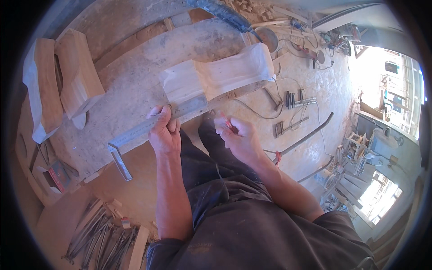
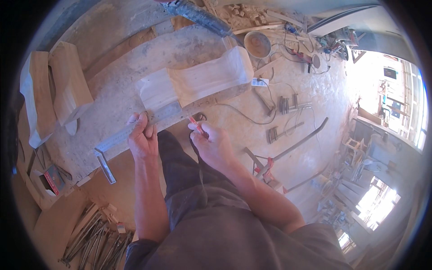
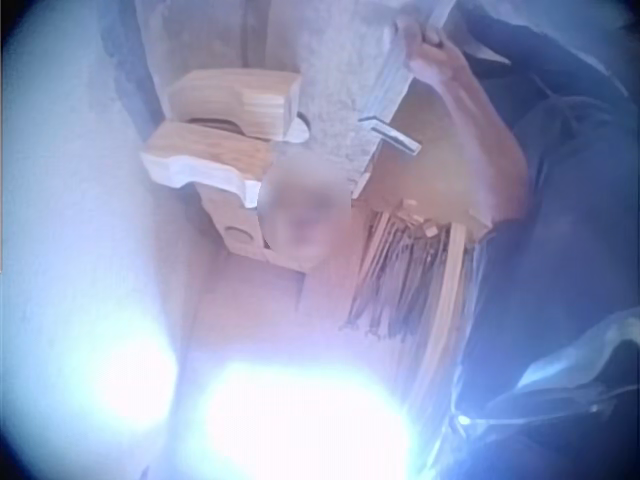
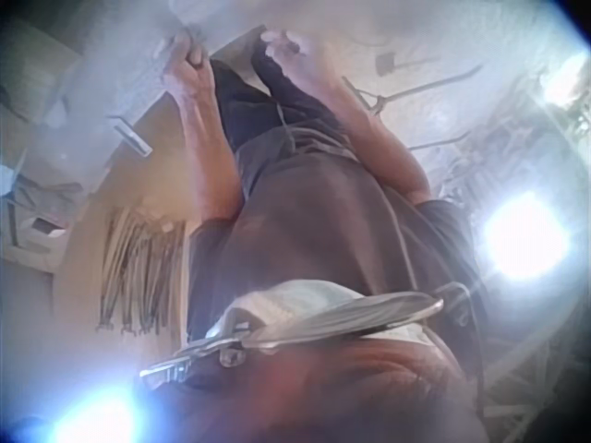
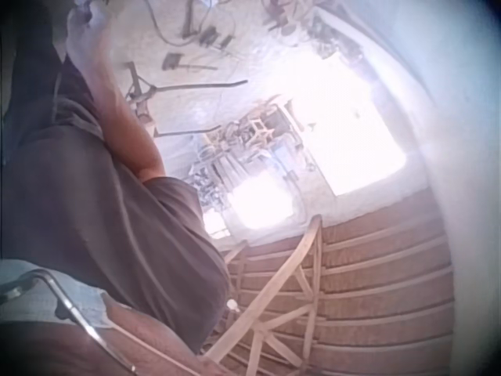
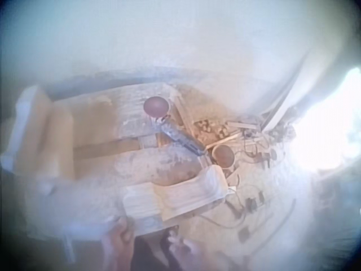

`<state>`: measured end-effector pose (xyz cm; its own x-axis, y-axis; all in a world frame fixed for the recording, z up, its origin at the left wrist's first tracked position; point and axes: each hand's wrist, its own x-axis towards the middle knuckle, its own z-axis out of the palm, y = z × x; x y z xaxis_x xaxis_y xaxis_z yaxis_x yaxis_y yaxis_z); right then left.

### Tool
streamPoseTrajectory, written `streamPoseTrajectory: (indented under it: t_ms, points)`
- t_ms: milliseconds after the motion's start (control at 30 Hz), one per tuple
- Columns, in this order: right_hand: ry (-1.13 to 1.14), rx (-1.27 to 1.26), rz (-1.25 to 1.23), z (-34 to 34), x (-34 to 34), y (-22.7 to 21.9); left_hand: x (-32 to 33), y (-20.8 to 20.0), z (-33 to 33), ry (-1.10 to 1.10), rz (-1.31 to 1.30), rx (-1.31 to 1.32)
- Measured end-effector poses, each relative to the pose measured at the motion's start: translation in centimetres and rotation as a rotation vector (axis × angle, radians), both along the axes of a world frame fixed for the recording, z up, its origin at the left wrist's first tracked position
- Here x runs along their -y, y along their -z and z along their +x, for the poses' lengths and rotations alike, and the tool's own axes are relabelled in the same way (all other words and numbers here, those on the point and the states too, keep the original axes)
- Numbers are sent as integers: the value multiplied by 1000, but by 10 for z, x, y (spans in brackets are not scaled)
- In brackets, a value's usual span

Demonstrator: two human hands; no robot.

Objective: The person uses an angle grinder to sand a wooden piece on a workbench. They then measure and mark the wood with a ruler and pencil before resuming sanding.

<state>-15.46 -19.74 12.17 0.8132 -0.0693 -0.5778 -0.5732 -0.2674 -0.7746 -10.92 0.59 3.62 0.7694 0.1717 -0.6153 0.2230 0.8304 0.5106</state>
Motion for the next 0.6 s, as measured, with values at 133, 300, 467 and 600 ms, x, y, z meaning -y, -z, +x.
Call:
streamPoseTrajectory:
  t_ms: [133, 300, 467, 600]
  points:
    - [101, 25, 30, 2, -2, -5, 2, -6, 2, 9, 13, -9]
    - [182, -101, 164, 8, 2, -15, 5, -19, 7, 34, 52, -30]
    - [210, -1, 207, 5, 13, -5, 5, -16, 7, 97, 100, 48]
    - [268, 262, 198, 7, 11, 3, 6, -14, 8, 98, 147, 52]
